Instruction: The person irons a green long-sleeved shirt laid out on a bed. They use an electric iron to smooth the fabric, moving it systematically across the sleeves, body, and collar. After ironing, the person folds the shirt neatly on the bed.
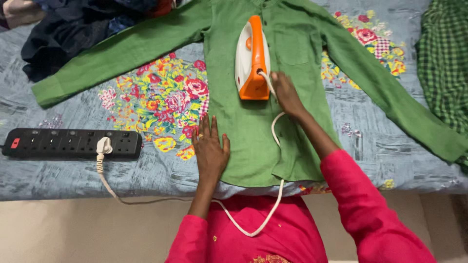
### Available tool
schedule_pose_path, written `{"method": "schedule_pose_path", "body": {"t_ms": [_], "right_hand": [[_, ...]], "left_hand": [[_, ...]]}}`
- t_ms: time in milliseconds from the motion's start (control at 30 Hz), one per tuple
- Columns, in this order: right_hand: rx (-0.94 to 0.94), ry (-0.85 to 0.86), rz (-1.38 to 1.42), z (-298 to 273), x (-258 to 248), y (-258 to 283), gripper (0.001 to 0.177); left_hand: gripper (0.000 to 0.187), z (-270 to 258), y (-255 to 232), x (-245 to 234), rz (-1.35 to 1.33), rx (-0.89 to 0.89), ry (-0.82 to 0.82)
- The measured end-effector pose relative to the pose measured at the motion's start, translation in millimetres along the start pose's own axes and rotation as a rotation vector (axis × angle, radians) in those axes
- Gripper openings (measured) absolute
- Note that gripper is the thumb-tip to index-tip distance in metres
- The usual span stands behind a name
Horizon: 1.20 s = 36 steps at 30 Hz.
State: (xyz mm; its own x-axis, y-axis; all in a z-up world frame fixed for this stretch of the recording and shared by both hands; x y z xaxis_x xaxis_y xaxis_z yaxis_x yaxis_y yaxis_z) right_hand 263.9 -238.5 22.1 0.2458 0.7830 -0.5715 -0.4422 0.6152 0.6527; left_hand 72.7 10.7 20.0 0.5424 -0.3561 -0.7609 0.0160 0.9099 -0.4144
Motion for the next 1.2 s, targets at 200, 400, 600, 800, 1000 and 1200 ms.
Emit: {"method": "schedule_pose_path", "body": {"t_ms": [200,400,600,800,1000,1200], "right_hand": [[0.362,0.277,0.372,-93.5,-39.9,34.3,0.038],[0.546,0.386,0.655,-123.2,-68.0,134.9,0.045],[0.532,0.650,0.595,-124.3,-90.2,179.5,0.053],[0.232,0.853,0.573,-142.1,-69.9,197.1,0.063],[0.042,0.863,-0.034,-104.6,-46.4,176.0,0.043],[0.115,0.075,-0.207,60.9,-27.6,95.9,0.067]], "left_hand": [[0.063,-6.5,-30.6,7.6,0.038,0.083,0.032],[0.046,-54.7,-97.0,37.2,-0.727,0.035,0.240],[0.043,-105.4,-85.8,6.1,-1.372,-0.490,0.769],[0.047,-59.5,-17.5,-3.0,-1.183,-0.518,0.378],[0.044,-19.7,-3.6,35.2,-1.283,-0.639,0.425],[0.040,31.0,-9.6,27.7,-0.480,-0.015,-0.189]]}}
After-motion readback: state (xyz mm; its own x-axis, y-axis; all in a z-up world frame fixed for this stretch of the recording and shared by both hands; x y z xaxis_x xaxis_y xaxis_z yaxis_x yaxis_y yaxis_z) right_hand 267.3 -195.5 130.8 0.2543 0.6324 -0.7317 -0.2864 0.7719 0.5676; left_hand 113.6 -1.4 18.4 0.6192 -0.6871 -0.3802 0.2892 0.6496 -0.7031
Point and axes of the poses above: each hand's wrist, its own z-axis towards the middle knuckle, its own x-axis out of the palm, y = z × x, the point moved 7 cm from there along z, towards the middle knuckle, and after that the axes turned 13 degrees about -y, right-handed, at the moved point
